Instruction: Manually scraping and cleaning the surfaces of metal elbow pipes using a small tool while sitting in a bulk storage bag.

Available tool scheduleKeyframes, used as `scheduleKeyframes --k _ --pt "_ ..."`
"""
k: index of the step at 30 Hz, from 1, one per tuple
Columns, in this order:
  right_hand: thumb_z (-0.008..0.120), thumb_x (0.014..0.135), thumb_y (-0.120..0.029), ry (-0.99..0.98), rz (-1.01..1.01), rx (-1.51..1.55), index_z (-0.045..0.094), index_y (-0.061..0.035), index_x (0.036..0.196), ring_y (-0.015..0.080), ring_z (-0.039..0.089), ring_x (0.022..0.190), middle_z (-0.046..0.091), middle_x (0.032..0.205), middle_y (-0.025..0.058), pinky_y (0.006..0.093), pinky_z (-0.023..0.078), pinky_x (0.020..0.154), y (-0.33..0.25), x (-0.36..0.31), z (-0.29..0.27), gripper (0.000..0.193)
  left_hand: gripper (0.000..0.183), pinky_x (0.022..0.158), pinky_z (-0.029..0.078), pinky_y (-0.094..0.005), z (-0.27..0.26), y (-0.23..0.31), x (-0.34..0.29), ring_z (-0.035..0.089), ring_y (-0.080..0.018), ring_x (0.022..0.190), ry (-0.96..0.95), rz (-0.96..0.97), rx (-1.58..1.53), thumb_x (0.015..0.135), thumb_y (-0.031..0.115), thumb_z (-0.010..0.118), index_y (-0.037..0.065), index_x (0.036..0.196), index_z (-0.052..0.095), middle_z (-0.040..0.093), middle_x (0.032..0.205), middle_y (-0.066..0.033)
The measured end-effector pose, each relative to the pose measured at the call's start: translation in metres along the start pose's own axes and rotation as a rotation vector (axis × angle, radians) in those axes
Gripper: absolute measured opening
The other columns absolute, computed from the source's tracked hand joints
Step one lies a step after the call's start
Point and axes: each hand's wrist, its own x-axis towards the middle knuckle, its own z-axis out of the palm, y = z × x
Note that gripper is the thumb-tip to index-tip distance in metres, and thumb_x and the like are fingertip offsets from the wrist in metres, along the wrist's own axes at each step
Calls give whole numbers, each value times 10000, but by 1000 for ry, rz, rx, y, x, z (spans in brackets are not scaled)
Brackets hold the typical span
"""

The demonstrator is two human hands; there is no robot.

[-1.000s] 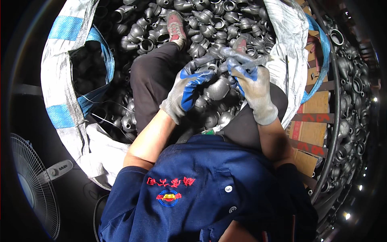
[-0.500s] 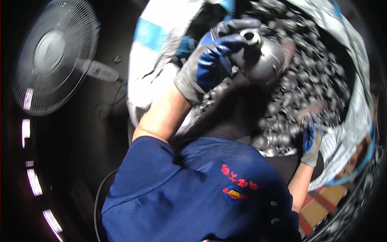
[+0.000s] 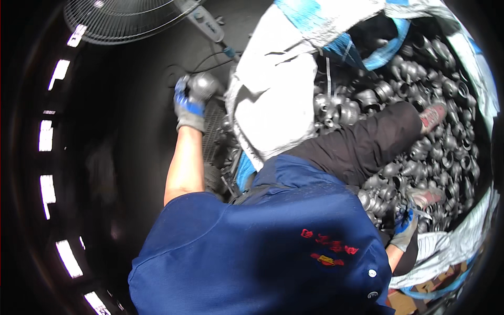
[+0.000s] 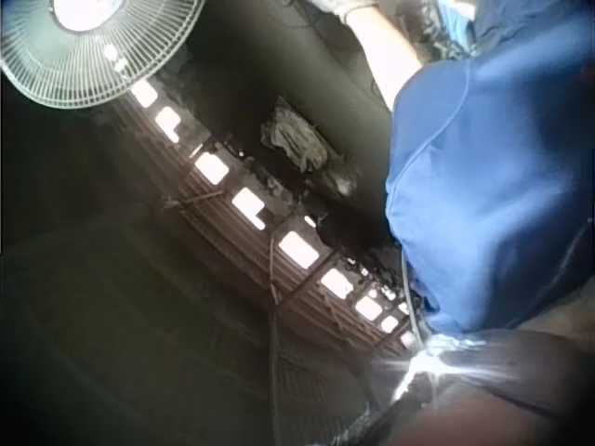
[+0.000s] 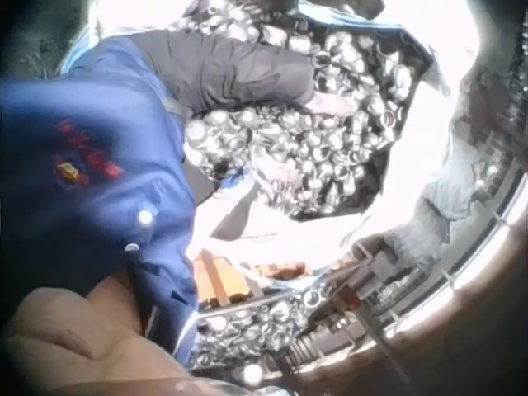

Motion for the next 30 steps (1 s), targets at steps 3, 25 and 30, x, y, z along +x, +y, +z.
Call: scheduleKeyframes --k 3,25,30 --pt "513 911 -182 79 -65 44 567 -40 1177 85 550 701 621 921 -7 205 436 574 9 -20 -3 306 311 898 450 -379 14 12 -46 561 -241 1008 168 -964 -1234 896 331 484 91 1060 595 580 1105 -80" --pt "552 885 -153 141 -80 3 587 -15 1148 51 525 625 605 843 -9 190 424 519 1 -26 27 299 359 889 452 -329 249 341 -1 545 -218 1074 -926 474 -462 812 125 662 90 1161 588 568 1189 -86" --pt "577 878 -141 166 -59 98 566 11 1149 72 524 605 596 806 38 201 435 501 3 -34 30 311 475 1008 346 -497 354 260 -70 339 -288 1304 -1340 1111 387 793 117 568 210 1255 511 383 1374 -102"
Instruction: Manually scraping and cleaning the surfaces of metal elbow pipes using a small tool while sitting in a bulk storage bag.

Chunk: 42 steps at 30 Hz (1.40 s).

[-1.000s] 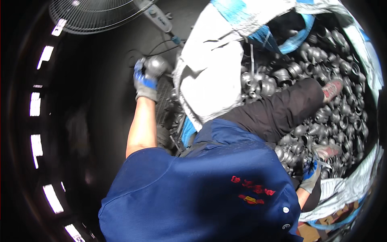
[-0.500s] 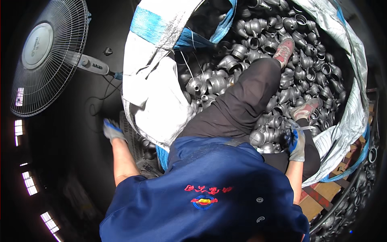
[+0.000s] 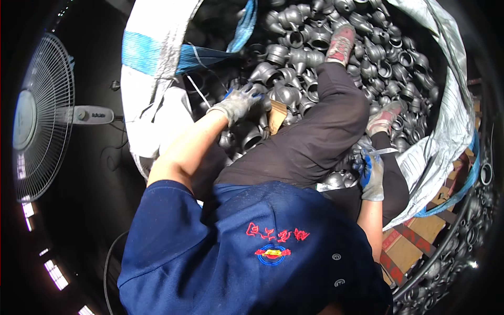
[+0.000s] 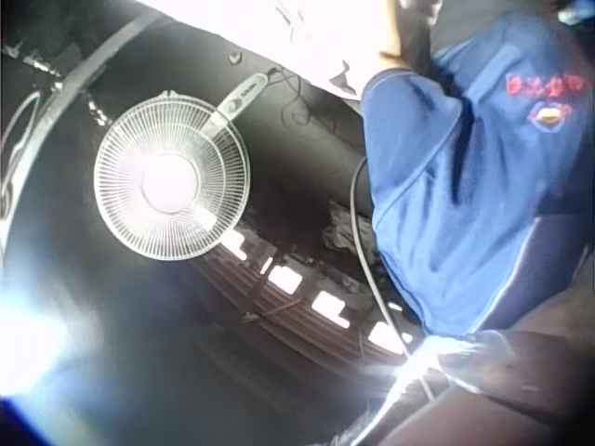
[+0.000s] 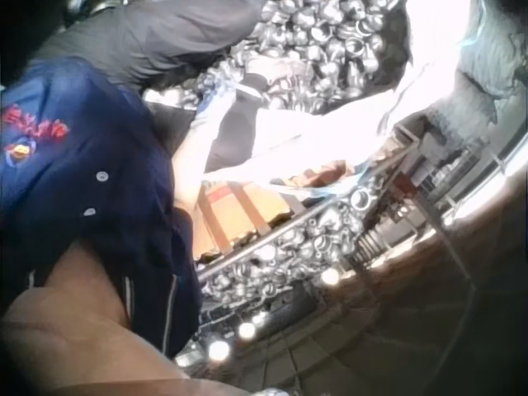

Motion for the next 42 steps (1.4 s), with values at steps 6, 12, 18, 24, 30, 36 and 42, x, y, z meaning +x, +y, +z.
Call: scheduleKeyframes --k 6,12,18,24,30,36,42 --pt "574 883 -131 8 -9 16 552 12 1137 82 528 598 562 770 23 213 451 511 0 6 4 293 567 1014 310 -529 46 -14 18 386 -343 1271 -76 87 32 830 209 525 253 1378 386 375 1404 -141" --pt "577 888 -131 28 -11 12 557 -4 1133 69 512 585 542 763 5 209 450 512 -1 11 4 277 446 876 461 -416 23 -8 32 543 -310 1102 121 169 -22 851 186 482 214 1296 471 509 1255 -145" --pt "599 881 -149 88 -69 33 586 1 1110 61 520 577 531 746 -11 187 441 488 -8 2 5 274 387 852 478 -397 6 -24 47 595 -299 1020 58 -220 -121 793 85 514 108 1175 566 618 1075 -143" --pt "594 882 -138 122 -176 -47 582 35 1102 60 556 600 610 843 29 178 452 492 -14 3 1 280 333 884 467 -314 -82 -31 43 627 -254 986 716 -328 -760 783 26 588 63 1114 612 657 1043 -134" --pt "535 898 -131 6 -329 17 549 77 1169 132 581 854 646 920 74 266 444 801 -49 -19 21 342 310 861 483 -286 -214 36 29 603 -155 964 736 41 -1250 808 -61 470 -13 1080 611 639 1057 -107" --pt "537 922 -175 -31 -412 439 536 20 1195 21 365 458 434 658 -63 193 304 409 -83 -36 41 335 200 766 478 -284 -205 124 74 609 -139 845 444 298 -1210 798 53 636 23 996 649 667 912 -91" --pt "574 876 -100 -48 -340 347 526 -37 1196 31 430 449 599 821 23 188 374 406 -95 -45 16 330 226 740 497 -289 -154 176 108 625 -134 805 64 377 -1314 821 98 645 42 1041 644 672 893 -74"
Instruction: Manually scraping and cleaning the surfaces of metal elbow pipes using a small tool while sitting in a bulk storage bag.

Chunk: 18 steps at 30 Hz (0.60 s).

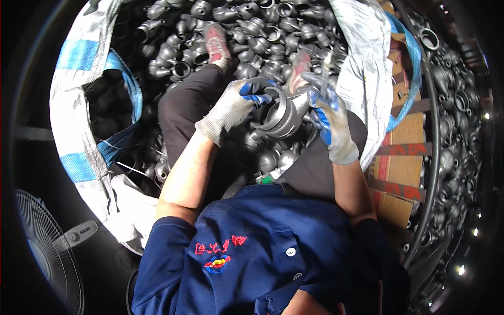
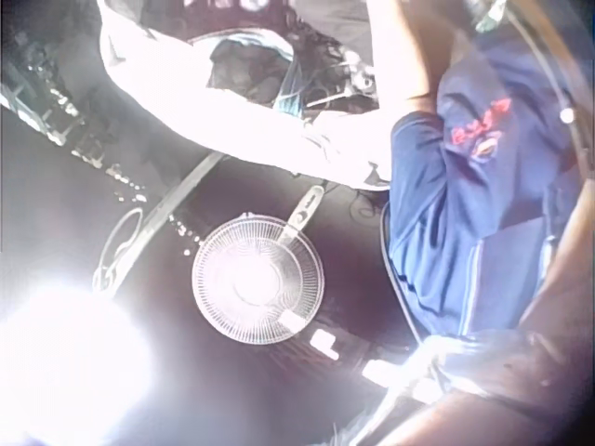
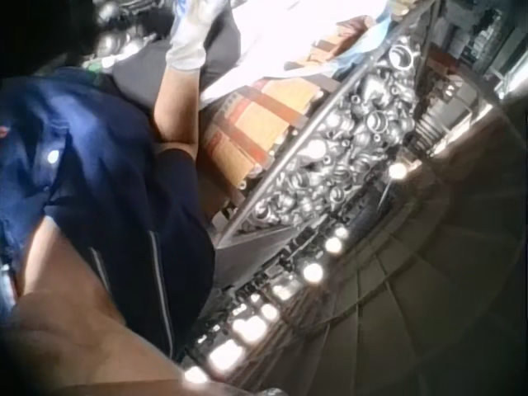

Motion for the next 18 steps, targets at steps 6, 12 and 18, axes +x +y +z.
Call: scheduleKeyframes --k 6,12,18 --pt "579 863 -127 174 -58 -132 626 -4 1044 -2 364 464 509 671 -49 157 267 409 6 -5 -5 224 233 792 471 -253 21 -1 2 569 -90 866 18 -296 -404 891 146 596 8 1075 629 644 949 -17" --pt "576 905 -174 418 -57 261 565 -91 874 25 344 433 400 611 -62 181 252 369 32 18 -21 90 441 863 491 -349 30 -46 -10 563 -210 1062 38 -511 -1121 968 313 413 37 1311 429 544 1225 -105" --pt "603 880 -160 401 35 124 578 -45 968 31 366 433 411 644 -51 189 269 360 48 24 -41 146 432 845 498 -344 33 -69 0 582 -206 1024 -14 -311 -937 965 272 427 -4 1297 439 565 1192 -117"
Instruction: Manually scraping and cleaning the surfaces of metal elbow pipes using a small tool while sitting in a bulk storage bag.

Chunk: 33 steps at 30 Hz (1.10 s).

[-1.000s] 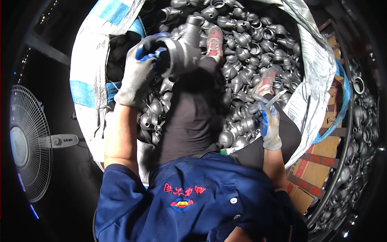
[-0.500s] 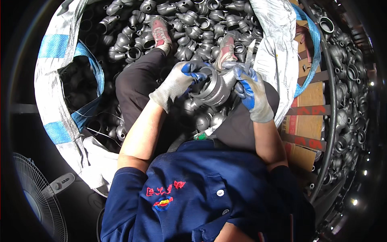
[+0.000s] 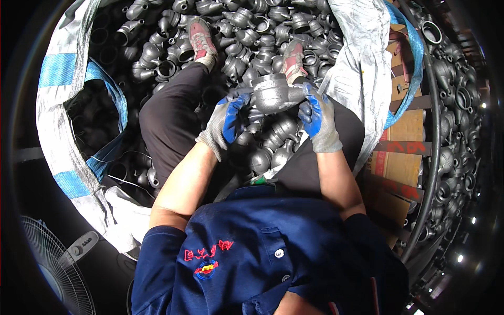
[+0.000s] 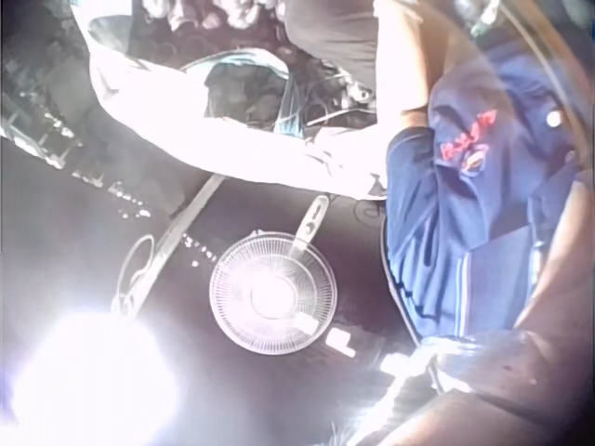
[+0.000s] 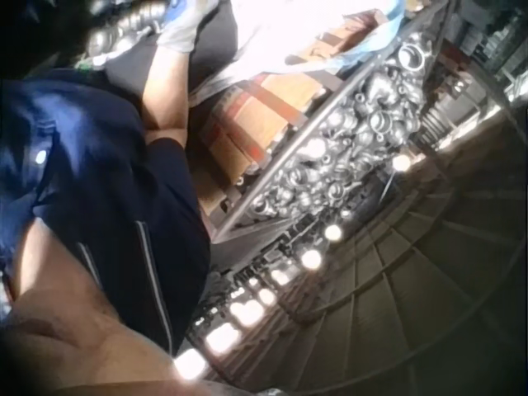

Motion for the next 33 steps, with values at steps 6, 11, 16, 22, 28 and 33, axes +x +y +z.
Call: scheduleKeyframes --k 6,11,16,22,28,33 --pt "623 858 -131 -32 -19 -91 606 1 1045 25 354 410 427 626 -54 183 257 356 0 0 2 230 289 555 490 -248 11 7 2 597 -126 705 193 15 108 945 186 491 32 1186 525 629 946 -63" --pt "595 862 -103 -114 -52 -46 596 13 1059 42 411 461 507 708 -21 177 287 372 0 -3 -2 228 314 834 482 -291 21 17 -3 580 -140 954 214 -36 210 955 212 465 24 1197 535 607 1098 -78" --pt "574 865 -97 -150 -39 -47 580 27 1075 62 445 493 518 753 6 179 306 381 3 0 -9 244 289 875 469 -299 12 9 0 565 -139 1006 191 12 40 946 118 478 18 1213 524 595 1130 -68" --pt "527 883 -82 -136 3 -11 570 17 1089 59 433 507 505 757 -7 176 312 394 3 -4 -7 233 305 912 440 -282 19 12 -6 552 -140 1029 281 147 285 943 129 503 3 1221 517 591 1143 -70" --pt "506 904 -102 -177 31 101 540 15 1129 70 443 529 599 930 34 198 347 416 8 0 -16 256 302 757 505 -231 12 7 0 575 -93 949 301 351 414 898 114 591 29 1186 562 608 1100 -46" --pt "513 909 -134 -208 33 -21 557 14 1115 58 407 463 544 755 -3 198 321 383 9 -1 -14 258 277 610 496 -227 11 8 0 567 -79 793 333 206 161 919 133 559 83 1192 549 615 1019 -38"
